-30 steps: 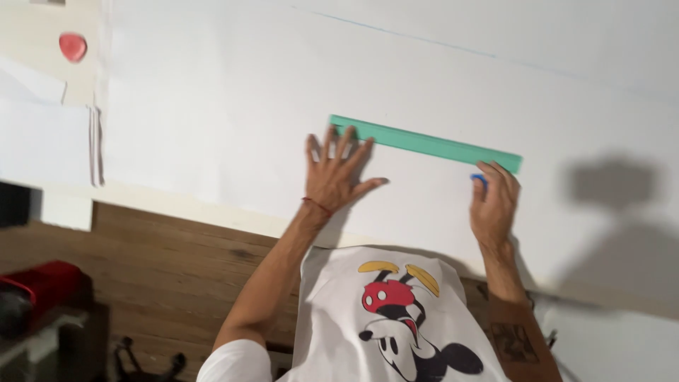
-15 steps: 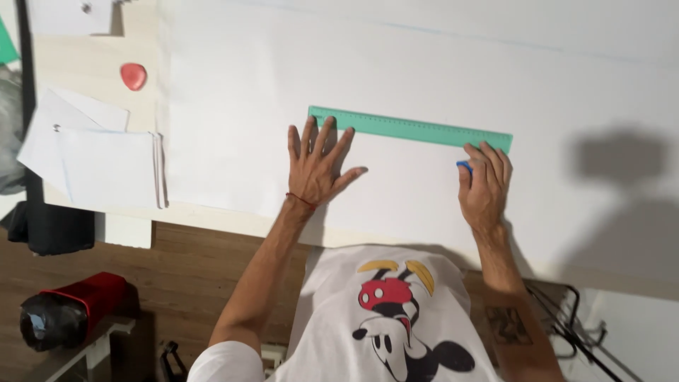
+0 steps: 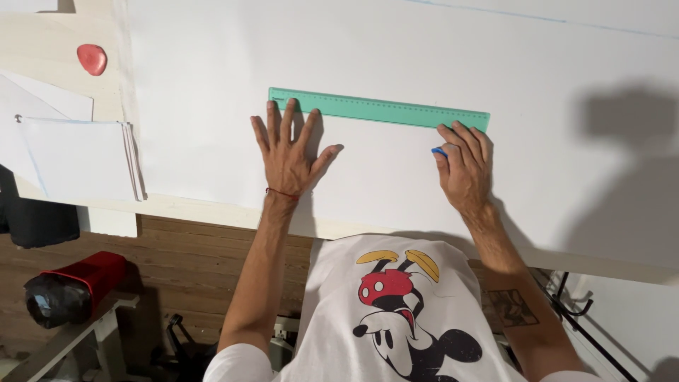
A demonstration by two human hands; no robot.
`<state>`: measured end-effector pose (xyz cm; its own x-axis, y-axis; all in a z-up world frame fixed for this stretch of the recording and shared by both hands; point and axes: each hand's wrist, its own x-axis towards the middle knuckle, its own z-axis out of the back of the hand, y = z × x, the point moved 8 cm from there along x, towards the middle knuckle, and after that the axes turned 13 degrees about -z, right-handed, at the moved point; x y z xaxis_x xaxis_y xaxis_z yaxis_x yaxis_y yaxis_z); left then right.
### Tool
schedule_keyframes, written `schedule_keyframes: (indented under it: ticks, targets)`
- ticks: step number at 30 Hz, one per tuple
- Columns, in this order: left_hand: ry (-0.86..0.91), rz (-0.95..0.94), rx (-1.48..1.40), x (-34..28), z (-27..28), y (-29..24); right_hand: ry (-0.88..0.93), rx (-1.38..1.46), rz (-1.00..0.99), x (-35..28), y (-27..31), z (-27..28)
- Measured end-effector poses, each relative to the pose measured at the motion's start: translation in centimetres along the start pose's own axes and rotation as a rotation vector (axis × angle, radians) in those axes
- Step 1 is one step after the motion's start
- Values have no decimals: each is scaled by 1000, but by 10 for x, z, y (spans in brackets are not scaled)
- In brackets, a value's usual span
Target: Cutting a large sheet of material with scissors and marking it using a ruler and chalk
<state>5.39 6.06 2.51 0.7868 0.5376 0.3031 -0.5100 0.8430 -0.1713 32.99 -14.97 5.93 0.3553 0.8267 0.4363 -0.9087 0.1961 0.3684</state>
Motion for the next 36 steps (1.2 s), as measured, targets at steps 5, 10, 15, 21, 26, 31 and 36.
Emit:
schedule_keyframes:
  ticks: [5, 10, 15, 21, 26, 31, 36]
  targets:
    - [63, 18, 22, -3, -4, 13, 31, 22, 18, 3, 1, -7]
    - [116, 1, 1, -8, -11, 25, 47, 19, 27, 0, -2, -13]
    - [113, -13, 11, -7, -12, 26, 51, 19, 15, -2, -5, -16]
    - [113, -13, 19, -6, -10, 25, 59, 16, 12, -2, -5, -16]
    - [94, -21, 25, -4, -6, 23, 61, 20, 6, -4, -7, -17]
    - [70, -27, 15, -5, -8, 23, 49, 27, 8, 2, -2, -10]
    - [33, -37, 4, -5, -5, 23, 39, 17, 29, 6, 2, -8]
